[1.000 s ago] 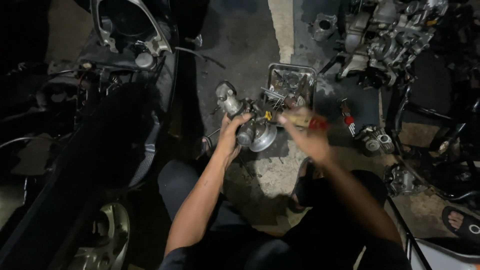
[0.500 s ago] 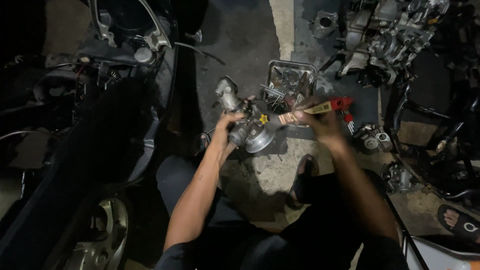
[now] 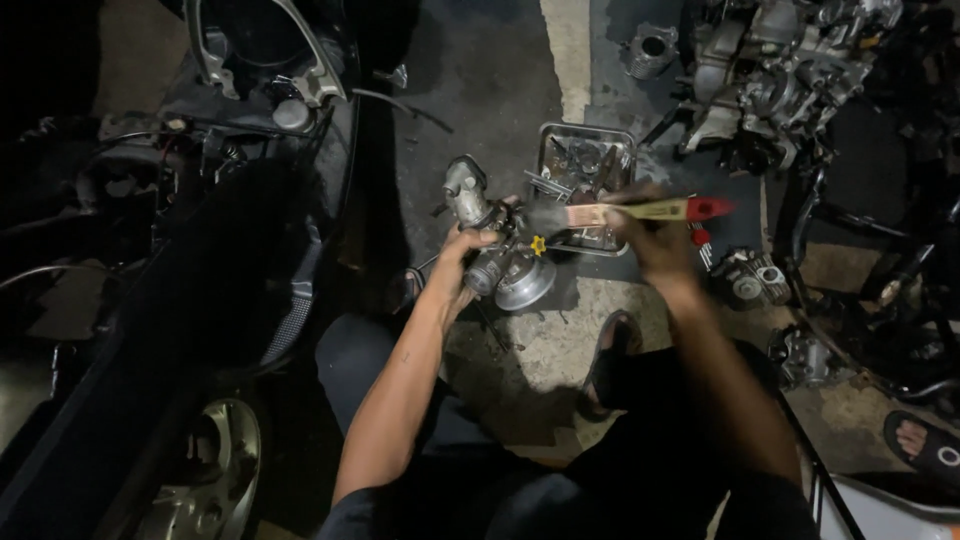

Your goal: Cleaning a motorcycle carburetor using a brush and cleaning fluid in a workshop environment.

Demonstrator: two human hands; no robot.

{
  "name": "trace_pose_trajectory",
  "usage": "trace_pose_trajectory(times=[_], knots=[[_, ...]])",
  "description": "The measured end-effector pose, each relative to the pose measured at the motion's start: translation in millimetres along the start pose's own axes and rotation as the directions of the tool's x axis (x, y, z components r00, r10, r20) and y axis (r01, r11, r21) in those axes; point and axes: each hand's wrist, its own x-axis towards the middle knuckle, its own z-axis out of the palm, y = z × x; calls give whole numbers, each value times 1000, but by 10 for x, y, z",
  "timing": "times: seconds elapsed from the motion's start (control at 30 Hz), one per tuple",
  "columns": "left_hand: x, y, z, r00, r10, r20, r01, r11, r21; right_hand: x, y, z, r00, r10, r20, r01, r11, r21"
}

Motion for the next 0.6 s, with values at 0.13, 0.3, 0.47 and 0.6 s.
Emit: trace_pose_trajectory(times=[0.13, 0.3, 0.47, 0.6], knots=[[201, -285, -369, 1000, 17, -16, -15, 994, 105, 7, 82, 86, 996, -45, 79, 48, 998, -36], [311, -415, -424, 999, -38, -5, 38, 996, 85, -44, -160, 165, 998, -52, -38, 49, 996, -73], [207, -344, -353, 996, -85, -34, 88, 992, 87, -15, -216, 107, 970, 240, -41, -229, 957, 177], [230, -357, -295, 994, -96, -52, 99, 994, 50, -7, 66, 87, 994, -75, -75, 68, 994, -88]])
